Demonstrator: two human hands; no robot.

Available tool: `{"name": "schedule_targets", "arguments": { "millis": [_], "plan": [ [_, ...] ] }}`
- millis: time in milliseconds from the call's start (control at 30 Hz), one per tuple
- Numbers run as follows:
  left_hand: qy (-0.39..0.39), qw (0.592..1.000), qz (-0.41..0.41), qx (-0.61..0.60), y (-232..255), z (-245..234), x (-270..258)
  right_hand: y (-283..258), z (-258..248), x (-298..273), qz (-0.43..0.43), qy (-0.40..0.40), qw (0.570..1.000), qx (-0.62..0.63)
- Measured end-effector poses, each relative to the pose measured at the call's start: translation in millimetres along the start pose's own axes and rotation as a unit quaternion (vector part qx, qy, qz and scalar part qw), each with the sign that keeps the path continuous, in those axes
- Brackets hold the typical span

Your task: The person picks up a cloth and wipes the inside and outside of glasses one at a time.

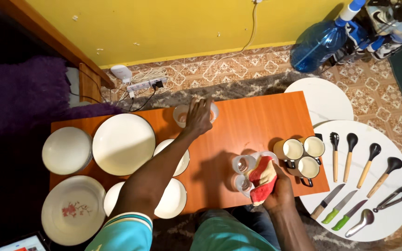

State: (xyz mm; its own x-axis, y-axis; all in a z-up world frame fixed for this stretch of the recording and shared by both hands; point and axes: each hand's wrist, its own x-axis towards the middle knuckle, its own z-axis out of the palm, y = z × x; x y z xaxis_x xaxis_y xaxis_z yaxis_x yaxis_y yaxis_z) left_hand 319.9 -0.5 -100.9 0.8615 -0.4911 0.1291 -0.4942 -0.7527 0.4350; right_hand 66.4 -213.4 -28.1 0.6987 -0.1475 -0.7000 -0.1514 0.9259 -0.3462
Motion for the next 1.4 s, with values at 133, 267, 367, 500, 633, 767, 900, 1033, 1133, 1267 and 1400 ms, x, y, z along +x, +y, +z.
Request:
{"name": "schedule_targets", "arguments": {
  "millis": [133, 267, 367, 500, 633, 767, 900, 1033, 1133, 1267, 1400],
  "plan": [
    [0.024, 1.0, 0.015, 0.009, -11.6, 13.1, 1.1, -2.9, 5.6, 6.3, 0.005, -0.023, 1.0, 0.002],
    [-0.012, 1.0, -0.021, 0.019, -19.2, 18.6, 0.3, -5.2, 11.8, 11.9, 0.005, -0.025, 1.0, -0.015],
    [-0.023, 0.999, -0.034, 0.011, -19.3, 17.7, -1.8, -9.2, 15.5, 15.8, -0.004, -0.026, 1.0, -0.015],
    [-0.05, 0.997, -0.052, -0.036, -23.5, 13.4, -5.2, -13.6, 12.7, 20.1, 0.005, -0.029, 1.0, -0.005],
    [-0.067, 0.995, -0.063, -0.024, -22.2, 6.8, -5.6, -16.6, 17.5, 19.1, 0.027, -0.029, 0.999, -0.011],
    [-0.062, 0.997, -0.054, 0.011, -30.4, 3.8, -11.3, -18.5, 21.3, 17.1, 0.032, -0.016, 0.999, -0.028],
    [-0.036, 0.989, -0.133, 0.054, -50.4, 6.7, -15.9, -22.5, 21.5, 23.0, 0.031, -0.022, 0.999, -0.035],
    [-0.034, 0.983, -0.181, -0.015, -72.5, 11.1, -27.4, -21.7, 20.4, 27.8, 0.019, -0.029, 0.998, -0.053],
    [-0.023, 0.988, -0.152, -0.032, -81.6, 14.4, -30.6, -19.7, 17.9, 30.8, 0.023, -0.032, 0.998, -0.051],
    [-0.018, 0.99, -0.134, -0.033, -75.8, 3.7, -35.1, -19.6, 16.3, 30.9, 0.026, -0.019, 0.999, -0.038],
    [-0.065, 0.988, -0.139, -0.034, -48.0, -20.5, -26.2, -24.2, 19.8, 26.8, 0.032, -0.038, 0.998, -0.03]
  ]
}}
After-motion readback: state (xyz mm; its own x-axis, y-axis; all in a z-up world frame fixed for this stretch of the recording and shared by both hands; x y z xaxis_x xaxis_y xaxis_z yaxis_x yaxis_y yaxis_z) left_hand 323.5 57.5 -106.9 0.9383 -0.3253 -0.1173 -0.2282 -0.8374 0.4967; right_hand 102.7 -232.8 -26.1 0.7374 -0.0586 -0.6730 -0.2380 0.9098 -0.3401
